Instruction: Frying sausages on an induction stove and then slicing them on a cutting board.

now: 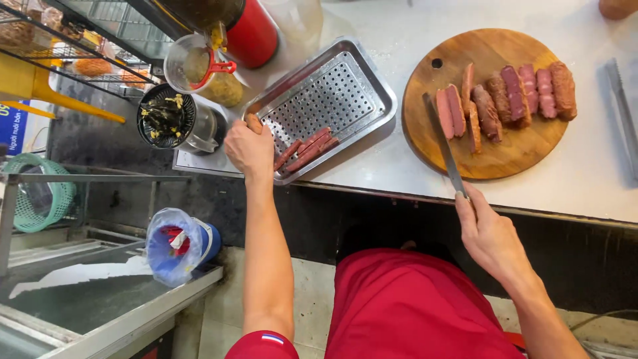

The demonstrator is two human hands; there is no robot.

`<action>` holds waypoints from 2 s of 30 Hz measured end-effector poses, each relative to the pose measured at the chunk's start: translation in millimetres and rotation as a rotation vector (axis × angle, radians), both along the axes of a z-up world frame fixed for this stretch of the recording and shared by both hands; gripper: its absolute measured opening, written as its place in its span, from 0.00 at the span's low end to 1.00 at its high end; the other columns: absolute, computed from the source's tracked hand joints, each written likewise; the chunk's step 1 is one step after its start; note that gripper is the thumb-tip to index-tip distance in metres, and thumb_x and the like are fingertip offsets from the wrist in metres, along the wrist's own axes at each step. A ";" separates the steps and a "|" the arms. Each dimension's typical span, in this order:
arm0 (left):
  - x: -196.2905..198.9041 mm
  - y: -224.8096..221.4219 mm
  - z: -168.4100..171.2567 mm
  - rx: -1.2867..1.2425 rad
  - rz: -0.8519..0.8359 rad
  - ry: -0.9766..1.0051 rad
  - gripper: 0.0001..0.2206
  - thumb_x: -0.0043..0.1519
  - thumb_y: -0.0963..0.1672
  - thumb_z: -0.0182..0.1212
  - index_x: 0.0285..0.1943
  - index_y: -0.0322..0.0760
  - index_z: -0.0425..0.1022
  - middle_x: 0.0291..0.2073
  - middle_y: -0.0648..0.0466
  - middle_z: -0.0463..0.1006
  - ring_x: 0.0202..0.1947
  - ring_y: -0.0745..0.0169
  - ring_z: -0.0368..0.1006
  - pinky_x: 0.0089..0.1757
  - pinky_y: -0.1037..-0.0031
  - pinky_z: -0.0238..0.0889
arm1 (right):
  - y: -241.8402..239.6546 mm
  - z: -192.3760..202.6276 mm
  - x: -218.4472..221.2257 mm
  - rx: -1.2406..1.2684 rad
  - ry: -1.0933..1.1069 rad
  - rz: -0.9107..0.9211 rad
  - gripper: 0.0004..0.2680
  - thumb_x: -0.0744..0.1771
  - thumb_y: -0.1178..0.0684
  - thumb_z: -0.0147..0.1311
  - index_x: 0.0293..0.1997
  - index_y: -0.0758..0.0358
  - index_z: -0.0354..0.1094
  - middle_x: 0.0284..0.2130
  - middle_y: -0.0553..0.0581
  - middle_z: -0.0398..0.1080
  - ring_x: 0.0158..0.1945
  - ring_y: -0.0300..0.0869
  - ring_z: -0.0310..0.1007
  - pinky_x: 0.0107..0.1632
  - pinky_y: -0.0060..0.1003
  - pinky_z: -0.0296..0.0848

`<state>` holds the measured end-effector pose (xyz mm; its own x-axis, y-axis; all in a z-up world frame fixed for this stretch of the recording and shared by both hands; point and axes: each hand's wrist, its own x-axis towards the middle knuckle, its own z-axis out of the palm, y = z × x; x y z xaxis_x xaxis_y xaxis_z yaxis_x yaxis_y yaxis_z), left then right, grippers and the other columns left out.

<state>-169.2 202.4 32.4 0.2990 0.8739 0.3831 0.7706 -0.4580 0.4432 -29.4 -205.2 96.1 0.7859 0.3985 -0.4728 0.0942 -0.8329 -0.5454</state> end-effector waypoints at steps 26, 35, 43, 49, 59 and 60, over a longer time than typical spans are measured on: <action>159.6 -228.3 -30.8 -0.592 -0.690 -0.555 0.13 0.60 0.41 0.67 0.53 0.34 0.80 0.45 0.47 0.82 0.35 0.58 0.83 0.38 0.73 0.76 | 5.7 -18.0 28.8 0.123 -0.178 0.058 0.18 0.71 0.41 0.41 0.67 0.56 0.62 0.42 0.75 0.75 0.48 0.68 0.74 0.50 0.57 0.71; 153.5 -216.1 -37.4 -0.437 -0.819 -0.476 0.15 0.61 0.40 0.64 0.56 0.32 0.79 0.56 0.45 0.80 0.54 0.46 0.79 0.53 0.65 0.72 | 19.6 3.1 26.4 0.044 -0.190 0.079 0.18 0.71 0.41 0.40 0.69 0.53 0.59 0.30 0.79 0.73 0.38 0.71 0.74 0.45 0.63 0.70; 152.9 -215.3 -33.7 -0.465 -0.819 -0.461 0.15 0.60 0.40 0.64 0.56 0.31 0.79 0.56 0.45 0.80 0.54 0.46 0.79 0.54 0.65 0.71 | 20.4 -0.9 27.0 0.051 -0.179 0.090 0.19 0.71 0.40 0.40 0.69 0.55 0.58 0.29 0.79 0.73 0.38 0.72 0.73 0.44 0.63 0.70; 153.5 -214.3 -32.6 -0.468 -0.823 -0.460 0.15 0.60 0.40 0.64 0.55 0.31 0.79 0.55 0.46 0.80 0.54 0.47 0.79 0.53 0.66 0.72 | 3.7 13.2 9.2 -0.029 -0.094 0.069 0.19 0.71 0.41 0.38 0.69 0.52 0.57 0.30 0.78 0.74 0.38 0.72 0.74 0.45 0.64 0.70; 155.4 -212.2 -35.0 -0.466 -0.830 -0.453 0.14 0.60 0.40 0.64 0.54 0.29 0.79 0.54 0.45 0.81 0.53 0.46 0.79 0.54 0.65 0.72 | 6.4 19.3 14.6 -0.087 -0.028 0.073 0.19 0.71 0.40 0.37 0.69 0.51 0.58 0.33 0.78 0.75 0.40 0.71 0.74 0.47 0.63 0.71; 154.6 -212.6 -33.9 -0.468 -0.828 -0.452 0.14 0.60 0.40 0.64 0.54 0.29 0.79 0.54 0.45 0.81 0.53 0.46 0.79 0.54 0.65 0.72 | 6.2 16.7 15.3 -0.089 -0.025 0.075 0.19 0.71 0.40 0.37 0.69 0.51 0.58 0.33 0.78 0.75 0.40 0.71 0.74 0.47 0.63 0.71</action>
